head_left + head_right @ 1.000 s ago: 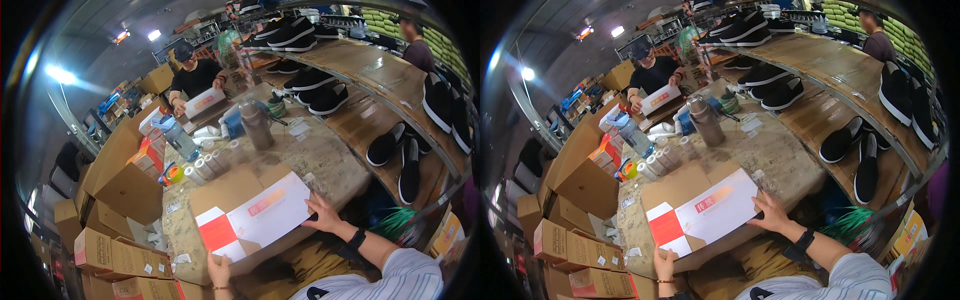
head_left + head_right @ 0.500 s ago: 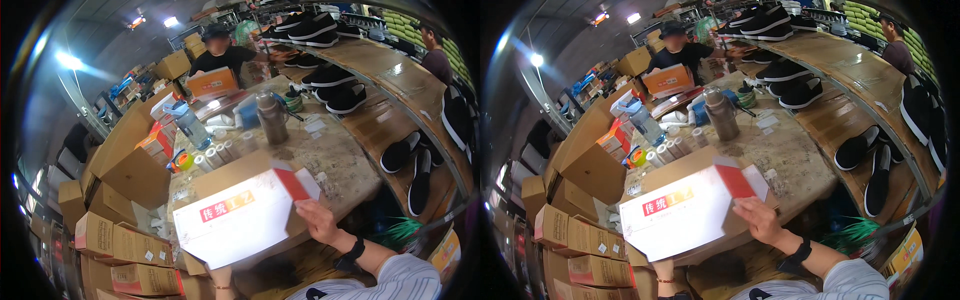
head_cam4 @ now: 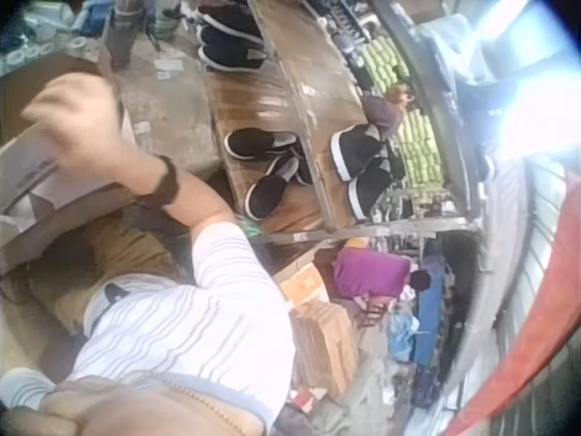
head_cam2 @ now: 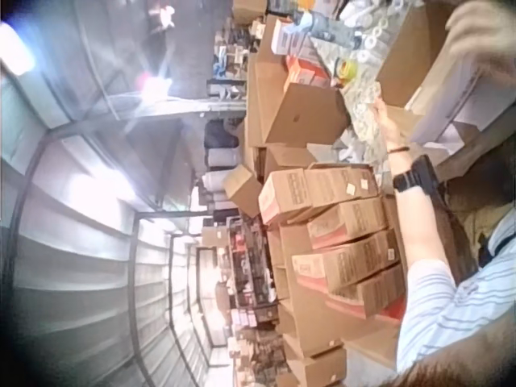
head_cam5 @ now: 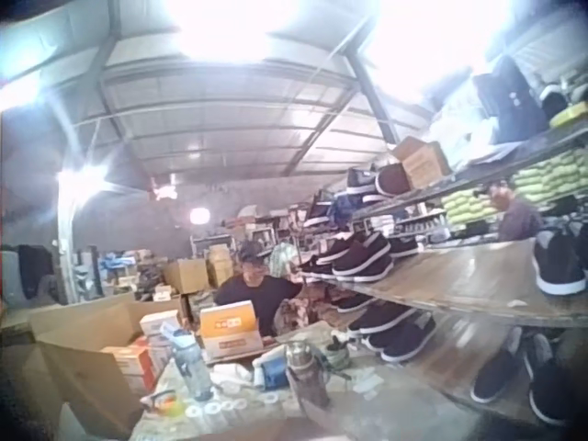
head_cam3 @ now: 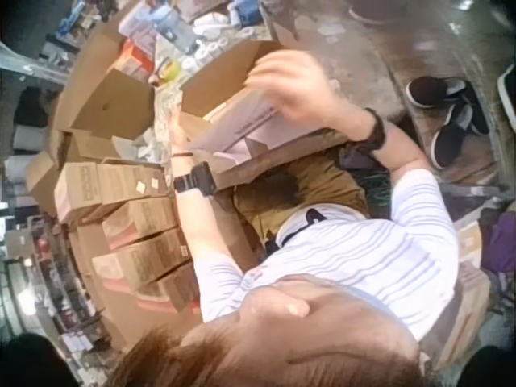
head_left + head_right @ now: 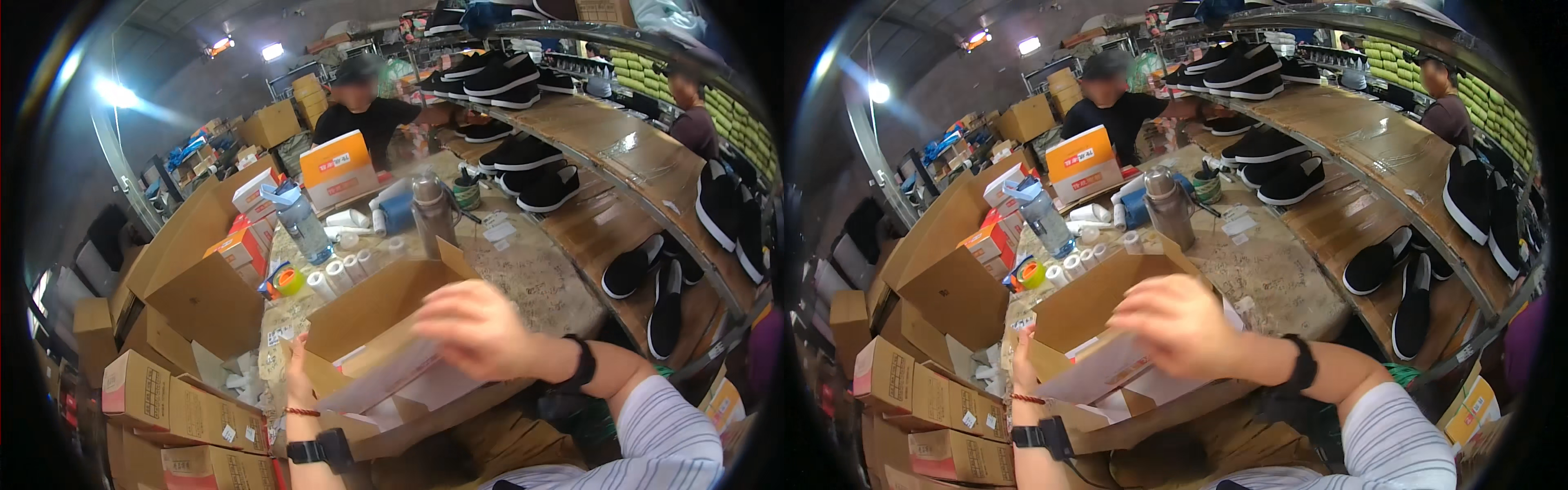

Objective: The recorder is assembling cardboard boxes, placing pairs of black shoes inside them, and stacking the packed boxes into a larger container.

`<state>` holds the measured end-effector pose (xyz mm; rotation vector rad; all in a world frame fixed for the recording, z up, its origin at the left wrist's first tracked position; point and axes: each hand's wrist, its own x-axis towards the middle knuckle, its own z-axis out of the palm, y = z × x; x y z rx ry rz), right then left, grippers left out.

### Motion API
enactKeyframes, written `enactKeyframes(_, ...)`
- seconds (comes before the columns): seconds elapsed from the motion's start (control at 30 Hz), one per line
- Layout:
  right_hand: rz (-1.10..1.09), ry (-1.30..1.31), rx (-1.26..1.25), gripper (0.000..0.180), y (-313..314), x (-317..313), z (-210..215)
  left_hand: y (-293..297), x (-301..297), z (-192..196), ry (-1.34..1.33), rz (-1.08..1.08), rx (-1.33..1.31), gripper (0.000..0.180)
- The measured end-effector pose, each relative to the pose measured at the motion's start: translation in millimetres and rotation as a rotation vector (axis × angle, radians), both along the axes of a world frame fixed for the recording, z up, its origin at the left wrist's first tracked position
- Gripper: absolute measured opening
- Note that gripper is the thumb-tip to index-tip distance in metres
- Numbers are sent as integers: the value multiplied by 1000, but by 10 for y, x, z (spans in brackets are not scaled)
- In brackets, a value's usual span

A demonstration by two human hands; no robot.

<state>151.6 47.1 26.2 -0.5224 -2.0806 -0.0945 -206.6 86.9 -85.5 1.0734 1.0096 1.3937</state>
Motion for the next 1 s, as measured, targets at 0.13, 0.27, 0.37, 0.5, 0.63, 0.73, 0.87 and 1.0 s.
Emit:
enactKeyframes(0.13,-62,-125,-209,23,766,-368,-675,0,191,103,107,-6,8,56)
enactKeyframes(0.27,-45,-164,-413,23,1023,-569,-840,-12,96,-166,427,164,177,77)
enactKeyframes(0.37,-79,-286,-692,27,1109,-524,-871,-36,118,89,399,124,53,90)
enactKeyframes(0.5,-38,-384,-855,29,1031,-632,-829,-56,336,145,472,182,-105,99)
enactKeyframes(0.63,74,-61,48,12,864,-322,-538,-127,743,360,1215,380,-88,101)
enactKeyframes(0.73,-160,503,-159,16,1154,332,-675,-126,600,294,1094,313,-53,110)
enactKeyframes(0.87,-84,626,-842,47,1381,536,-1375,-46,725,178,981,344,245,97)
enactKeyframes(1.0,-33,430,-850,66,1120,212,-1209,48,288,-262,631,210,439,66)
